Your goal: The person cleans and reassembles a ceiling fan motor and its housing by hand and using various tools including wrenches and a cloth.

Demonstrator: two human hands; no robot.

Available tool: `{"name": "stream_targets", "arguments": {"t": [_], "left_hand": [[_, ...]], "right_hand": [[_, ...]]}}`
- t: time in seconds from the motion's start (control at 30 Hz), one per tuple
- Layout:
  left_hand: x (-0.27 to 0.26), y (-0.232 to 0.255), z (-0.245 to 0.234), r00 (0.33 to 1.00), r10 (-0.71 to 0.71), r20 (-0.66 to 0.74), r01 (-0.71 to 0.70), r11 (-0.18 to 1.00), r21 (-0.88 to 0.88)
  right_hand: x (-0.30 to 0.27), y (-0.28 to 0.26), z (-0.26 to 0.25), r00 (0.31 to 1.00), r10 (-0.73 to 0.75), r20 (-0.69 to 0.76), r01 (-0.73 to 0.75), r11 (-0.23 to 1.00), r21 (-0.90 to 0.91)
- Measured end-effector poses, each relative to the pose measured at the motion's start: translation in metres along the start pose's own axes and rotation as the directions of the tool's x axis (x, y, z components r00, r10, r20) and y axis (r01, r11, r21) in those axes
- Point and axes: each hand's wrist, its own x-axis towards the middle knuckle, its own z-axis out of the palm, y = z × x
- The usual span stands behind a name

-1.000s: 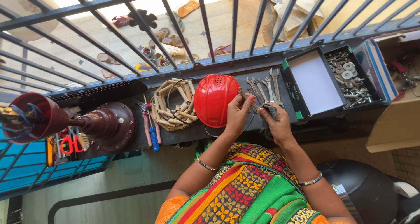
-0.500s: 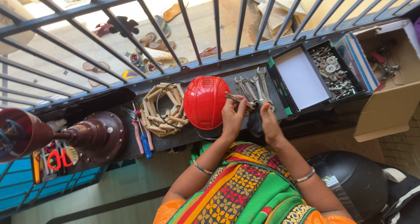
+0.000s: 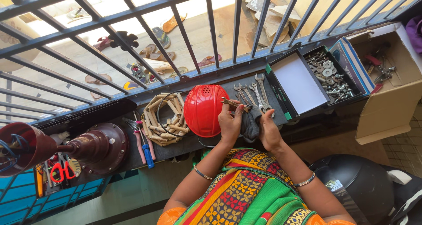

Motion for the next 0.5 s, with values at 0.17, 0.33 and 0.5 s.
{"name": "stream_targets", "arguments": {"t": [0.17,0.33,0.5], "left_hand": [[-0.001,0.000,-0.002,0.997,-0.057,0.057,0.057,0.998,0.007],[-0.003,-0.002,-0.005,0.998,-0.014,0.064,0.015,1.000,-0.008],[-0.008,0.006,-0.008,0.997,-0.034,0.070,0.033,0.999,0.021]], "right_hand": [[0.008,0.007,-0.015,0.994,0.013,-0.106,-0.021,0.997,-0.075],[0.012,0.022,-0.022,0.987,-0.130,-0.095,0.081,0.909,-0.408],[0.016,0.032,-0.018,0.977,-0.190,-0.093,0.133,0.894,-0.428]]}}
